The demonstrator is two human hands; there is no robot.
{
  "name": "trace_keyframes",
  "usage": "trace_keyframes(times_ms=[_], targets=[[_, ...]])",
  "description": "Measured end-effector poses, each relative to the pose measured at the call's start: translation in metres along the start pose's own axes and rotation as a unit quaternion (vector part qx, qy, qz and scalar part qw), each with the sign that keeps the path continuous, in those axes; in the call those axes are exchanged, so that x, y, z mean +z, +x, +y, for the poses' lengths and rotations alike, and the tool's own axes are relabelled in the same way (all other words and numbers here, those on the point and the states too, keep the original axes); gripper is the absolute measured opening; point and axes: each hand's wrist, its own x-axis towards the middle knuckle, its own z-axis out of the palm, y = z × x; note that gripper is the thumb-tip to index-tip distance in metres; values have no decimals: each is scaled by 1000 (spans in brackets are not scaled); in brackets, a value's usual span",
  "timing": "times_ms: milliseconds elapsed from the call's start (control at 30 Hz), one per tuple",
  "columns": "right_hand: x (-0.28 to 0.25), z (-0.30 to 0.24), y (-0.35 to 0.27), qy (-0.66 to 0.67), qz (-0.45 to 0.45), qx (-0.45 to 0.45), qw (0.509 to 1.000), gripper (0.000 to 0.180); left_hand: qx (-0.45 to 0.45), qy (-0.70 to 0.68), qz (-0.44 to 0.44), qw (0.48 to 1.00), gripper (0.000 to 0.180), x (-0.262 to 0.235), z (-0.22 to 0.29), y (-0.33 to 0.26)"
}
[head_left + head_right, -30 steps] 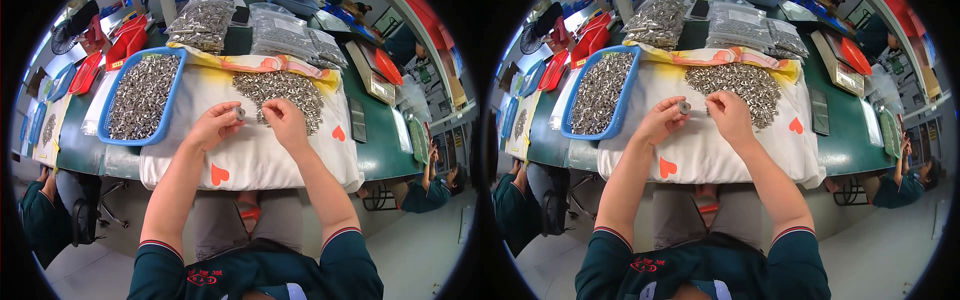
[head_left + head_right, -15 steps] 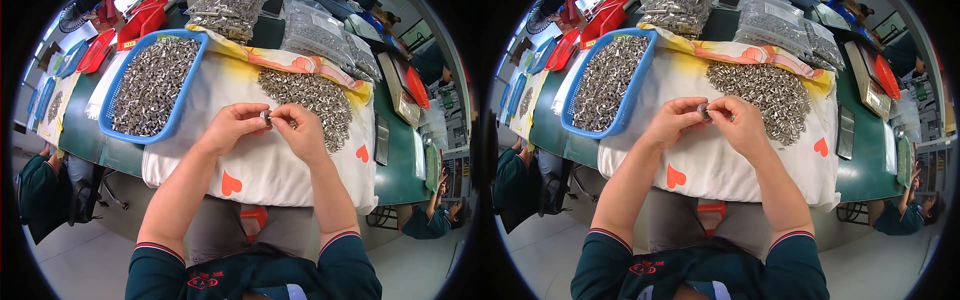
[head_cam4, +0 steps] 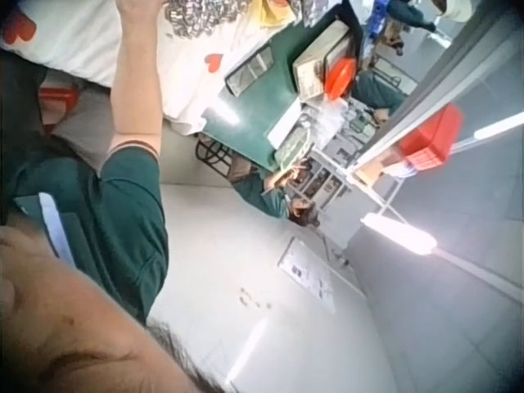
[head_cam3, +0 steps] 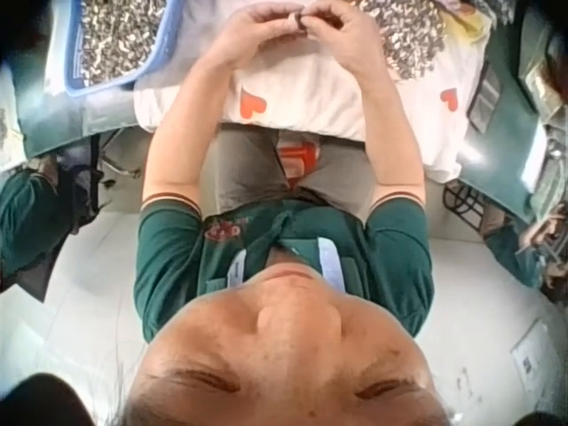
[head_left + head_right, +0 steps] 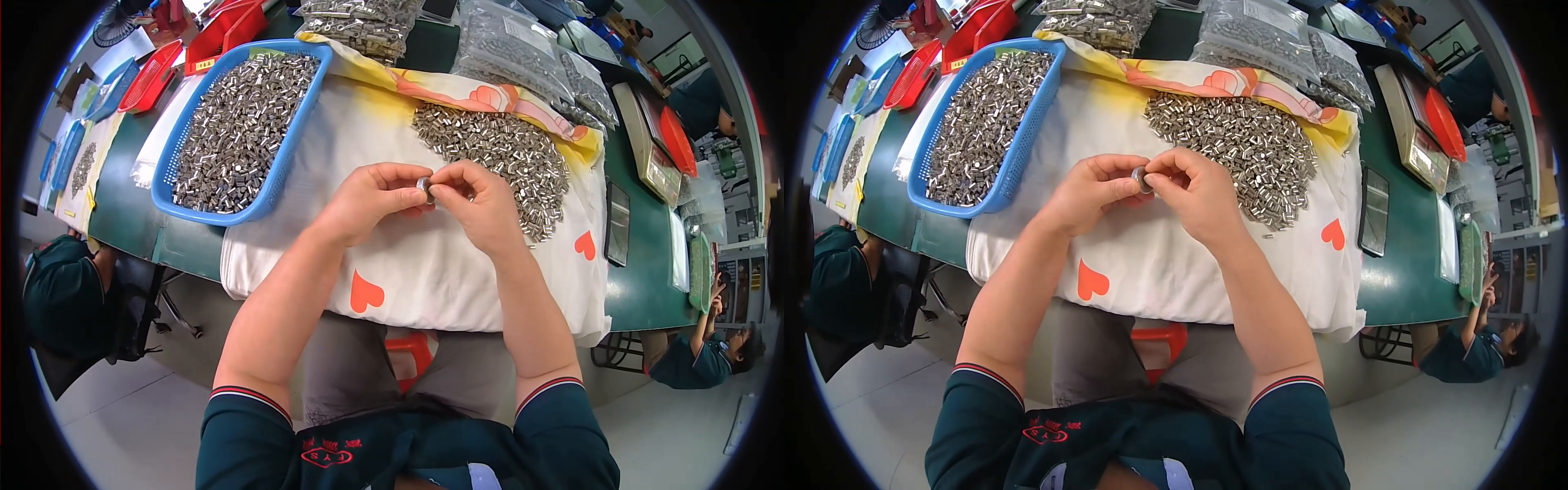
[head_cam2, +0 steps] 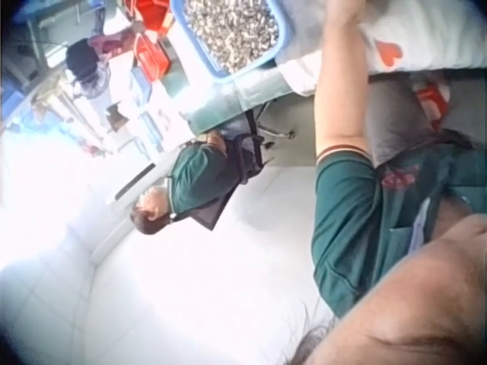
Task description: Sorting and inspecting small metal hardware components by hand at a factory workbench.
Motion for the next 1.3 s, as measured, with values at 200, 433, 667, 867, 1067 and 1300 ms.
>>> trace_keyframes(times_ms=[200,433,667,867,1067,1300], targets=[[-32,1,3,-214,42,-40,975,9,-34,-43,26,998,30,1,5,-3],[-19,17,2,-443,0,-122,888,8,-18,97,-8,995,29,4,6,-4],[-13,16,3,-406,24,-123,905,9,-16,127,-26,991,28,3,8,-7],[-11,4,-2,-40,-12,-1,999,11,-16,84,-2,996,28,0,8,-7],[-10,-6,-4,-97,-41,-26,994,8,-13,63,9,998,31,1,8,-6],[-3,-2,-6,-91,0,-46,995,7,-10,66,18,998,31,0,6,-5]])
